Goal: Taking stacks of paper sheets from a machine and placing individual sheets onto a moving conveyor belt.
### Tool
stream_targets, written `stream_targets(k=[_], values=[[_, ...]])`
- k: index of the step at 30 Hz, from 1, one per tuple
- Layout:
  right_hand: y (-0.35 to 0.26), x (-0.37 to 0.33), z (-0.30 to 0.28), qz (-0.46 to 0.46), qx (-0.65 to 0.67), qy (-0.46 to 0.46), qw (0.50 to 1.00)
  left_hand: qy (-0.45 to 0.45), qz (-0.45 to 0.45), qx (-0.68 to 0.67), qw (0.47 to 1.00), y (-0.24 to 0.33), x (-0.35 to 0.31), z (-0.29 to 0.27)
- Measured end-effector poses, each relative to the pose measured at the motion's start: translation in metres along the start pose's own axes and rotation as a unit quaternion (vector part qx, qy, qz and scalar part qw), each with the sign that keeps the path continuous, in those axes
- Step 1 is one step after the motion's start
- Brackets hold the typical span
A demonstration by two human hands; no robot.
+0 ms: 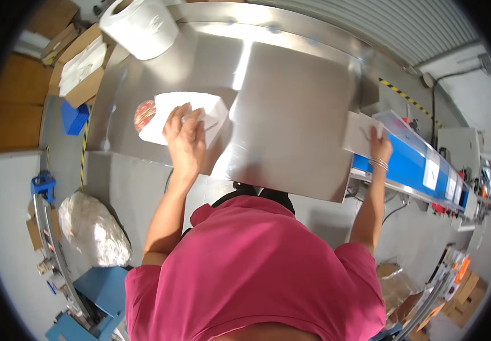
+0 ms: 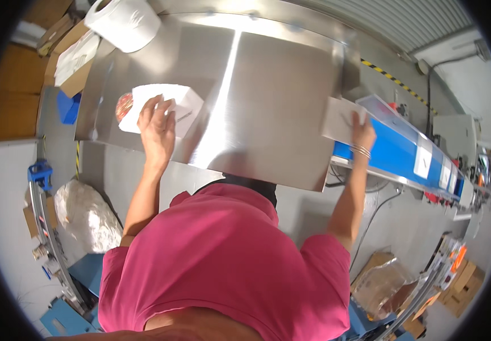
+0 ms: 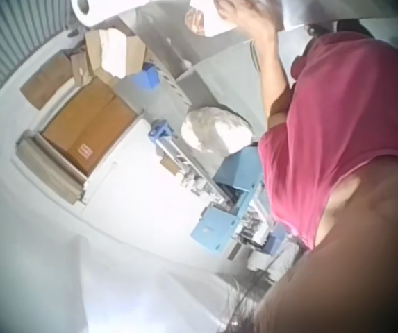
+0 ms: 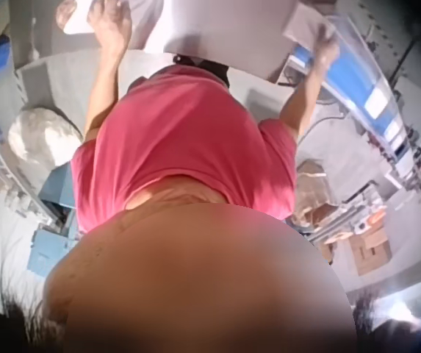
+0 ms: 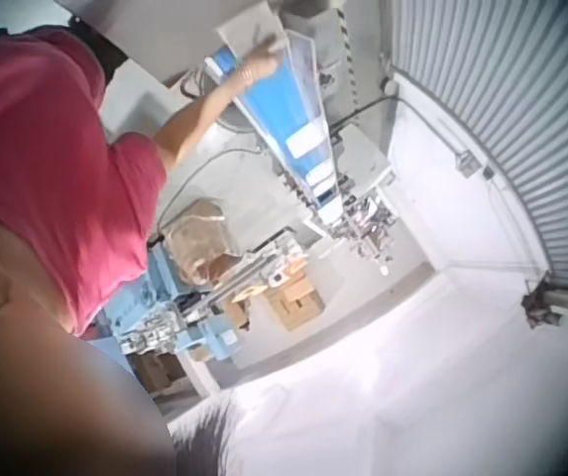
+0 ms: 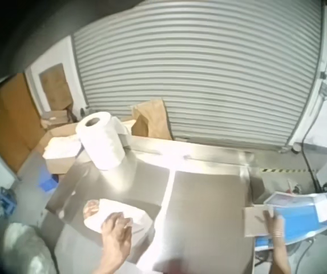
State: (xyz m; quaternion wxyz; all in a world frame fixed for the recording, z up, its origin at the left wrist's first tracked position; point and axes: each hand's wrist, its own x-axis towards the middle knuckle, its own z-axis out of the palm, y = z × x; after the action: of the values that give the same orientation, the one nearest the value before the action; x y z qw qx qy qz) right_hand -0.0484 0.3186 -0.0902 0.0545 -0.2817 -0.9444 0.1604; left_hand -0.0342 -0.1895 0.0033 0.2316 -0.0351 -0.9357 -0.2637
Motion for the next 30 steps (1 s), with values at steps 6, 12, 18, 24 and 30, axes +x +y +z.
stream_targets(k=[6,12,18,24,30], values=[[-0.06,-0.01,0.005,-0.228,0.095,0.148,0.958,0.006,0.003,-0.009,1.0,0.0,0.001,0.005],[-0.268,-0.099,0.015,-0.423,0.334,-0.304,0.785,-0.012,0.034,-0.005,0.999,0.002,0.0,0.0],[-0.304,-0.1,0.059,-0.501,0.328,-0.374,0.708,-0.012,-0.002,0.034,0.999,0.002,0.003,-0.002],[-0.245,-0.113,0.058,-0.222,0.426,-0.411,0.775,-0.007,-0.01,0.066,0.998,-0.018,0.003,-0.001],[-0.116,-0.068,0.08,-0.137,0.3,-0.067,0.942,-0.01,-0.036,0.098,0.994,-0.008,0.008,-0.004]])
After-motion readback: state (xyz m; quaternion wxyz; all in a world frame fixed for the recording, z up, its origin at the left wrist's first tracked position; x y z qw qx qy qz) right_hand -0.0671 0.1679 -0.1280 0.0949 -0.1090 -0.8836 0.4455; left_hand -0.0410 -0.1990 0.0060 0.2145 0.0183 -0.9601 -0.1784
